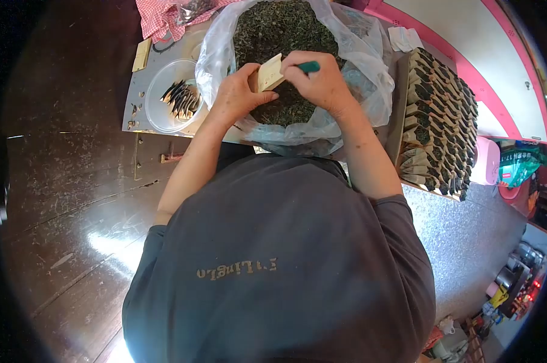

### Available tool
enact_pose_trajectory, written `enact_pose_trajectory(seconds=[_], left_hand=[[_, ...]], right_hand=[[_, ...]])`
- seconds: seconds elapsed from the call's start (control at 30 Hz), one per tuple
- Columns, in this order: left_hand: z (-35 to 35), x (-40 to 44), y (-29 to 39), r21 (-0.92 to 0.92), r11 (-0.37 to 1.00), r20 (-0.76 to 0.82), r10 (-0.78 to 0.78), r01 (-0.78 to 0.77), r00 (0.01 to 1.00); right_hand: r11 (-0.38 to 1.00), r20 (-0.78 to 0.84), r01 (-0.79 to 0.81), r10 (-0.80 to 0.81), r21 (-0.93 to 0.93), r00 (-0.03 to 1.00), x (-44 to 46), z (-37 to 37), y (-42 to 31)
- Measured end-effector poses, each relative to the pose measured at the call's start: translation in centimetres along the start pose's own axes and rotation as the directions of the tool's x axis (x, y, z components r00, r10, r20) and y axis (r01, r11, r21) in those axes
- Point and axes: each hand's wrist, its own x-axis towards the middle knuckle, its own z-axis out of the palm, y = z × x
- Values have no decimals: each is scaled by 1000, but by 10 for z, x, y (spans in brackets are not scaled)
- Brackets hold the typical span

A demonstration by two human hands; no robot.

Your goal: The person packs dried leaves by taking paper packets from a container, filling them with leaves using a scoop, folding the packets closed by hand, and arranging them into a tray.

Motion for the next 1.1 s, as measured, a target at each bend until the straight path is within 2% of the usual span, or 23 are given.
enact_pose_trajectory(seconds=[0.03, 0.1, 0.13, 0.23, 0.27, 0.33, 0.37, 0.4, 0.47, 0.5, 0.53, 0.57, 0.7, 0.77, 0.83, 0.9, 0.97, 1.03, 1.1], left_hand=[[-2, 1, 2, -22, 1000, 16, -2, 2, 1000], [-3, 1, 2, -44, 999, 32, -5, 7, 999], [-3, 2, 0, -72, 997, 31, -11, 13, 999], [1, 2, -5, -122, 992, 16, -13, 15, 1000], [1, 2, -6, -145, 989, 0, -9, 8, 1000], [0, 2, -5, -139, 990, -1, -17, 17, 1000], [0, 1, -5, -133, 991, -2, -25, 25, 1000], [0, 1, -4, -135, 991, -3, -26, 26, 1000], [-1, 2, -5, -145, 989, -5, -22, 21, 1000], [0, 2, -7, -144, 989, -5, -26, 25, 1000], [1, 2, -9, -152, 988, -18, -17, 14, 1000], [2, 2, -10, -159, 987, -29, -6, 1, 1000], [1, 3, -13, -168, 986, -25, -15, 11, 1000], [-1, 2, -11, -183, 983, 5, -34, 34, 999], [1, 3, -14, -185, 983, -6, -17, 16, 1000], [3, 3, -15, -190, 982, -16, 1, -4, 1000], [4, 3, -15, -169, 986, -10, 0, -1, 1000], [0, 2, -8, -145, 989, 0, -14, 14, 1000], [-1, 2, -7, -120, 992, 11, -33, 34, 999]], right_hand=[[1000, 0, -1, 1, -1, 1000, 0, -2, -6], [987, -3, 130, -131, -90, 991, 0, -5, -15], [987, -1, 132, -132, -90, 991, 0, -9, -18], [999, -241, 39, -34, 15, 970, -6, -30, -23], [999, -240, 40, -35, 15, 970, -9, -36, -19], [984, -311, -169, 146, -50, 939, -16, -45, -5], [988, -317, -96, 52, -123, 947, -18, -40, 11], [988, -315, -96, 52, -124, 948, -22, -32, 23], [923, -182, -268, 223, -276, 958, -30, -13, 43], [923, -179, -268, 225, -275, 958, -31, -3, 48], [910, -152, -412, 402, -39, 903, -31, 9, 51], [821, -83, -538, 559, 192, 825, -30, 16, 52], [800, -115, -523, 573, 294, 812, -26, 19, 53], [795, -167, -472, 561, 381, 811, -24, 5, 55], [810, -219, -436, 543, 392, 811, -23, -8, 53], [794, -286, -326, 516, 513, 807, -20, -21, 49], [791, -318, -320, 528, 521, 788, -15, -30, 40], [809, -358, -219, 461, 546, 812, -11, -36, 32], [806, -346, -194, 440, 560, 828, -7, -36, 29]])
